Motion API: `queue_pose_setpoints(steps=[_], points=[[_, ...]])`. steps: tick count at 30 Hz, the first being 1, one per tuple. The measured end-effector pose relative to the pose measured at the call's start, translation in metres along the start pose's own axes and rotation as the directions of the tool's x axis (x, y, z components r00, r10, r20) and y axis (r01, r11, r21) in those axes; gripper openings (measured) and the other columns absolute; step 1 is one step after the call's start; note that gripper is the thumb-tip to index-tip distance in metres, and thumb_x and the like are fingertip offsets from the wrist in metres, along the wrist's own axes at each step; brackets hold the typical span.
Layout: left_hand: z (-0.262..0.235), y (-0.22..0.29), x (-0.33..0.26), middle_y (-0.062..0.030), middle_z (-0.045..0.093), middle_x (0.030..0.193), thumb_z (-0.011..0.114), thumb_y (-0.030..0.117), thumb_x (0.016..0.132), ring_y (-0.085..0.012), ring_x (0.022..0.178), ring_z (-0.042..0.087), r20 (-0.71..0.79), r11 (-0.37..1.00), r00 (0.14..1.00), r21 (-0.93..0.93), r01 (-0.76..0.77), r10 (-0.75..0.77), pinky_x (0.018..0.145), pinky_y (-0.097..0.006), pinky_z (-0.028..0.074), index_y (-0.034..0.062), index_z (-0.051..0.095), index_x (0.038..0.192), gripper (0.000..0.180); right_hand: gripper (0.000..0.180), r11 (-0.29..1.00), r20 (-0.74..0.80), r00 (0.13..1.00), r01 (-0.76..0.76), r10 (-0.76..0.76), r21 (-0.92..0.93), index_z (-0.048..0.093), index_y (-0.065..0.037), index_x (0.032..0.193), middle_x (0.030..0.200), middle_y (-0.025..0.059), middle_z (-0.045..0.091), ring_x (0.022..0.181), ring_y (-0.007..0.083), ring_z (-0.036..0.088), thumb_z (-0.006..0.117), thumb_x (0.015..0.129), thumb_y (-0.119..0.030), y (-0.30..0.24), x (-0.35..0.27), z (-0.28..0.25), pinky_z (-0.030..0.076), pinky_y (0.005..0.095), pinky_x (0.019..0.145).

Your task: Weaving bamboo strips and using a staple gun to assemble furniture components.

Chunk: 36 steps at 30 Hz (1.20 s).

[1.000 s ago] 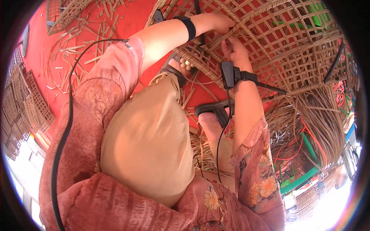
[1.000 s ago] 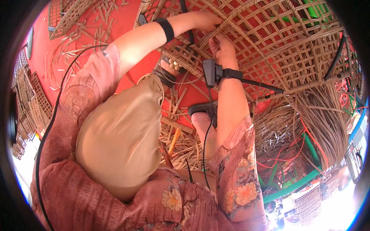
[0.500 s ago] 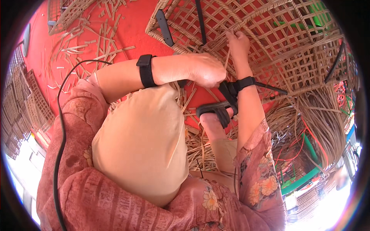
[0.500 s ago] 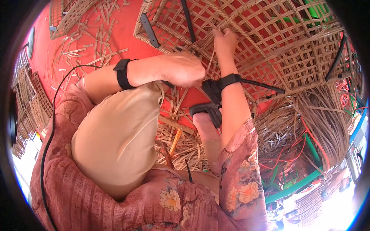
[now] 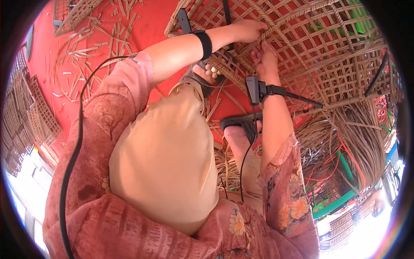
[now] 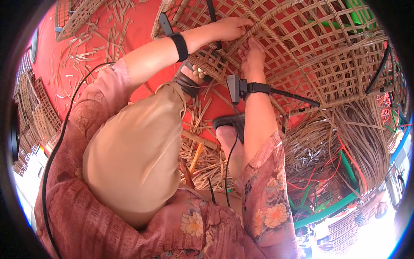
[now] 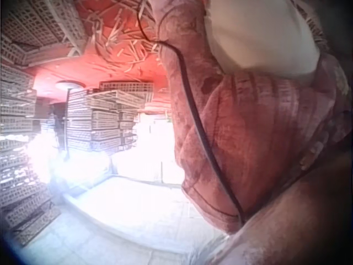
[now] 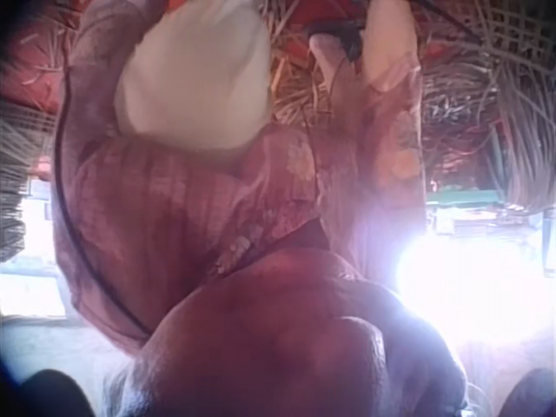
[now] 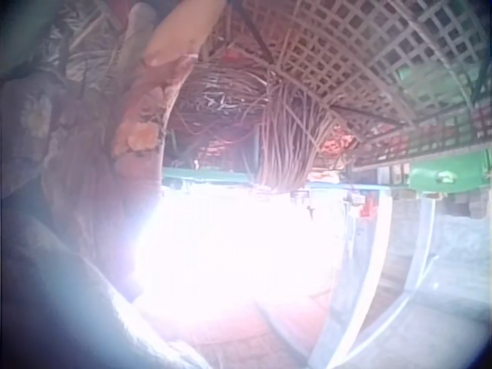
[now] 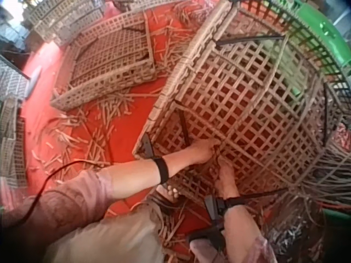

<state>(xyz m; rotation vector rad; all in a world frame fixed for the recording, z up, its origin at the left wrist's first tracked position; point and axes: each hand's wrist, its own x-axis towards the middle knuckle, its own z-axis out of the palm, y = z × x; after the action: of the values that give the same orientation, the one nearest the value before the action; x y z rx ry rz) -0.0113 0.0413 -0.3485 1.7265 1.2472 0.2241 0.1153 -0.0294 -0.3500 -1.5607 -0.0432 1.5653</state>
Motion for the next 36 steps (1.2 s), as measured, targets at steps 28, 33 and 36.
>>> queue_pose_setpoints(steps=[28,33,36], points=[[-0.03,0.093,-0.13,-0.0188,0.061,0.069,0.054,0.033,0.087,-0.0301,0.06,0.056,0.892,0.919,0.244,-0.336,-0.206,0.381,0.058,-0.041,0.046,-0.0017,0.065,0.077,0.038,0.042,0.298,0.265,0.819,0.457,-0.51,-0.838,0.06,0.011,0.104,0.082,0.0206,0.065,0.078,0.0297,0.064,0.061,0.084,-0.026,-0.011,0.007,-0.007,0.047,0.0394,0.072],[-0.028,0.041,-0.064,-0.012,0.061,0.066,0.055,0.021,0.082,-0.0235,0.053,0.054,0.741,0.999,0.672,0.01,-0.038,0.019,0.053,-0.039,0.045,0.0004,0.063,0.075,0.023,0.03,0.762,0.137,0.94,0.334,-0.312,-0.554,0.059,0.006,0.112,0.087,0.0117,0.065,0.075,0.0195,0.063,0.056,0.09,-0.014,-0.012,-0.007,-0.003,0.051,0.0317,0.071],[-0.026,0.002,-0.029,-0.0086,0.067,0.088,0.057,0.011,0.083,-0.0223,0.083,0.064,0.192,0.99,0.976,0.117,0.081,-0.103,0.07,-0.036,0.05,0.0073,0.065,0.103,0.022,0.028,0.918,0.088,0.987,0.158,-0.135,-0.363,0.056,0.003,0.116,0.095,0.0079,0.064,0.081,0.0181,0.063,0.053,0.093,-0.011,-0.004,-0.008,0.007,0.051,0.0291,0.073]])
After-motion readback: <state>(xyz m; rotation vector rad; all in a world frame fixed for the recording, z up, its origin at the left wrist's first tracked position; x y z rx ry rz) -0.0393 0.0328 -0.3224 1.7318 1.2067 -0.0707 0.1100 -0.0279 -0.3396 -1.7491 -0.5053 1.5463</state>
